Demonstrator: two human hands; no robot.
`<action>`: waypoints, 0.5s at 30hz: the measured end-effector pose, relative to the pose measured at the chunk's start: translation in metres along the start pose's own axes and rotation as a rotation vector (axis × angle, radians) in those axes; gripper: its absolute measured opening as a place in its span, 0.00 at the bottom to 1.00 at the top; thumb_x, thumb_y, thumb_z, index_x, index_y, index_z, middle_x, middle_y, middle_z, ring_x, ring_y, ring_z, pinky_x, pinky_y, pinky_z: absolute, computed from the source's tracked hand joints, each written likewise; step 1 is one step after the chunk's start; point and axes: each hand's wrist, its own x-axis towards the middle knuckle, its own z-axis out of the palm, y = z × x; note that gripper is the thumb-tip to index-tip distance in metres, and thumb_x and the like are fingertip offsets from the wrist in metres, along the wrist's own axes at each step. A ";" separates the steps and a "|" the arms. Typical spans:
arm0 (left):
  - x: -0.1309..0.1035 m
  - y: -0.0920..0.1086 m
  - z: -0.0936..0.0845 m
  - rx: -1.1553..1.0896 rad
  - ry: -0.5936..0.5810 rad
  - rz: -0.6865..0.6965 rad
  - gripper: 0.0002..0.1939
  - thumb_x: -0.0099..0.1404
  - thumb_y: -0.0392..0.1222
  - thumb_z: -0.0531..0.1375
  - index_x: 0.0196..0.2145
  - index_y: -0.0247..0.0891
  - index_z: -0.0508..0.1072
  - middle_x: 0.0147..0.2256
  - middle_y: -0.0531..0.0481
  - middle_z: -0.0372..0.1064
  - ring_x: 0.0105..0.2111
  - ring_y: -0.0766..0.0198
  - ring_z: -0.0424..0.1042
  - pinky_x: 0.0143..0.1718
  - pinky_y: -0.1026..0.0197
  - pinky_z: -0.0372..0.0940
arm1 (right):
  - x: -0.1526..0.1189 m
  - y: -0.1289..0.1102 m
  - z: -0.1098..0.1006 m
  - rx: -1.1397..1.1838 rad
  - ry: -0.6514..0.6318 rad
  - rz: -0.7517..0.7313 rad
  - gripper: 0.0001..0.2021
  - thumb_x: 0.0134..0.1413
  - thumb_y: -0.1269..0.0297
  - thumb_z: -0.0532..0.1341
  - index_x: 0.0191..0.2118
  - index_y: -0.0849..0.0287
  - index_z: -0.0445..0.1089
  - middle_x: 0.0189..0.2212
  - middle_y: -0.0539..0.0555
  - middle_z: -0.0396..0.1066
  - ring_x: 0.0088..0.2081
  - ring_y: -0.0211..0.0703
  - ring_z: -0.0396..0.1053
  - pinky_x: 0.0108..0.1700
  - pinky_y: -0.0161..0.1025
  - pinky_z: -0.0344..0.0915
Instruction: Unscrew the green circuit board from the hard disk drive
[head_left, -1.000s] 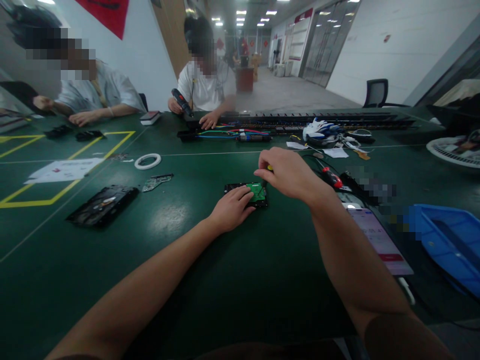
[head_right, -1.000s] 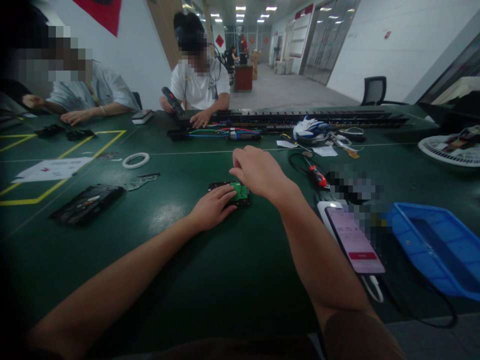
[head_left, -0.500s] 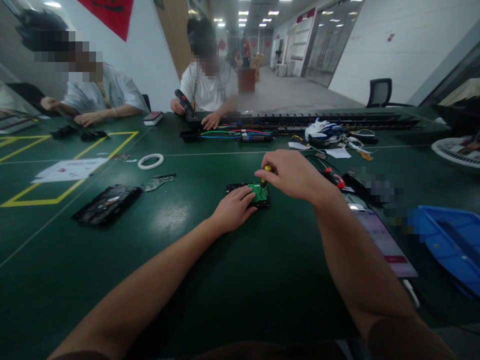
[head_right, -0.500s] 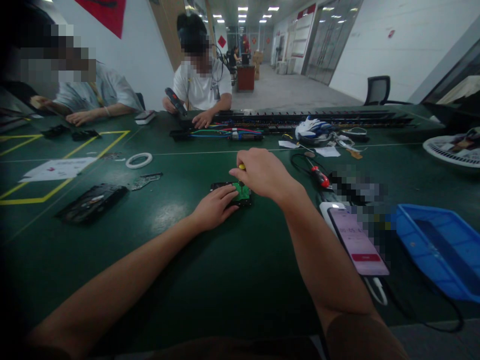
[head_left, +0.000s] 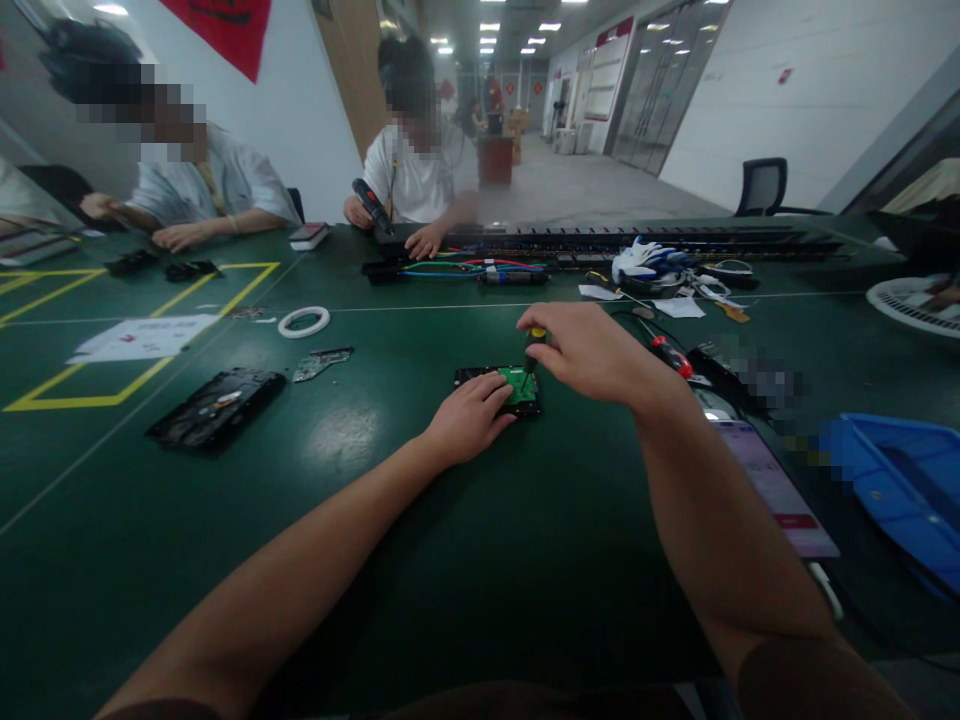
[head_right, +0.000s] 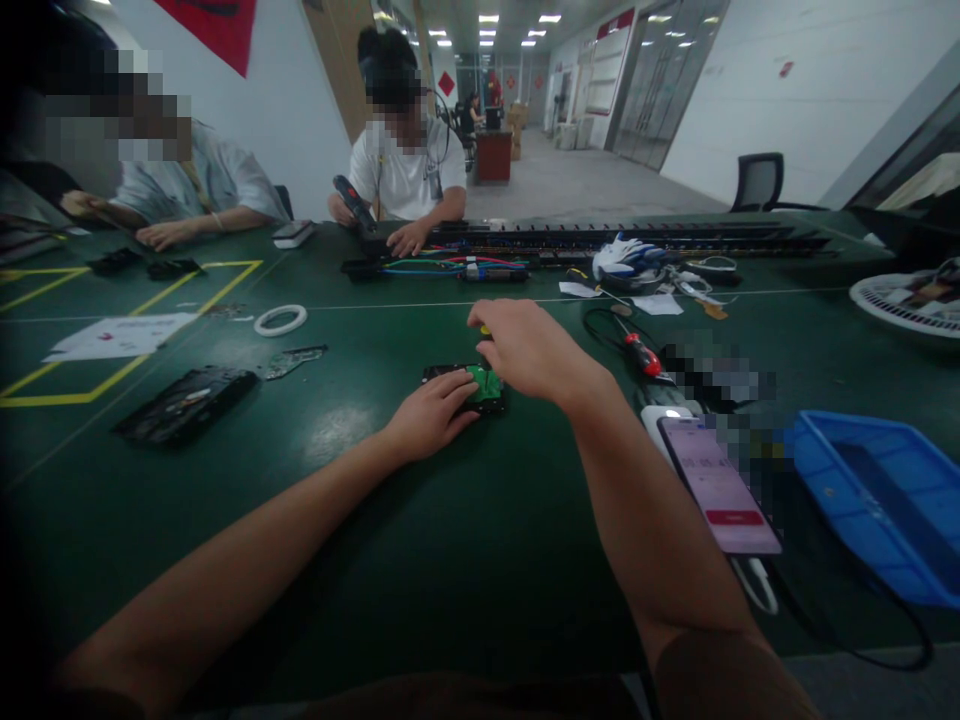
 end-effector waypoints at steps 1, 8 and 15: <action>0.000 0.000 0.000 0.000 0.000 0.002 0.22 0.79 0.49 0.60 0.64 0.35 0.71 0.65 0.35 0.69 0.68 0.43 0.68 0.70 0.39 0.64 | 0.000 -0.001 0.000 0.017 -0.002 -0.001 0.13 0.65 0.71 0.62 0.52 0.63 0.78 0.50 0.63 0.82 0.46 0.53 0.77 0.50 0.47 0.66; 0.000 0.000 0.001 -0.014 0.010 -0.008 0.22 0.79 0.49 0.60 0.64 0.38 0.72 0.66 0.37 0.70 0.68 0.44 0.68 0.70 0.38 0.65 | 0.002 -0.002 -0.001 -0.004 0.009 -0.037 0.09 0.69 0.66 0.61 0.43 0.59 0.80 0.42 0.59 0.81 0.44 0.51 0.74 0.48 0.45 0.64; 0.000 0.001 0.000 -0.008 0.009 -0.007 0.22 0.79 0.49 0.60 0.64 0.37 0.72 0.65 0.36 0.70 0.68 0.44 0.68 0.70 0.39 0.65 | 0.004 0.003 0.004 -0.016 0.004 -0.008 0.13 0.69 0.70 0.59 0.52 0.60 0.80 0.51 0.61 0.81 0.51 0.54 0.76 0.54 0.47 0.66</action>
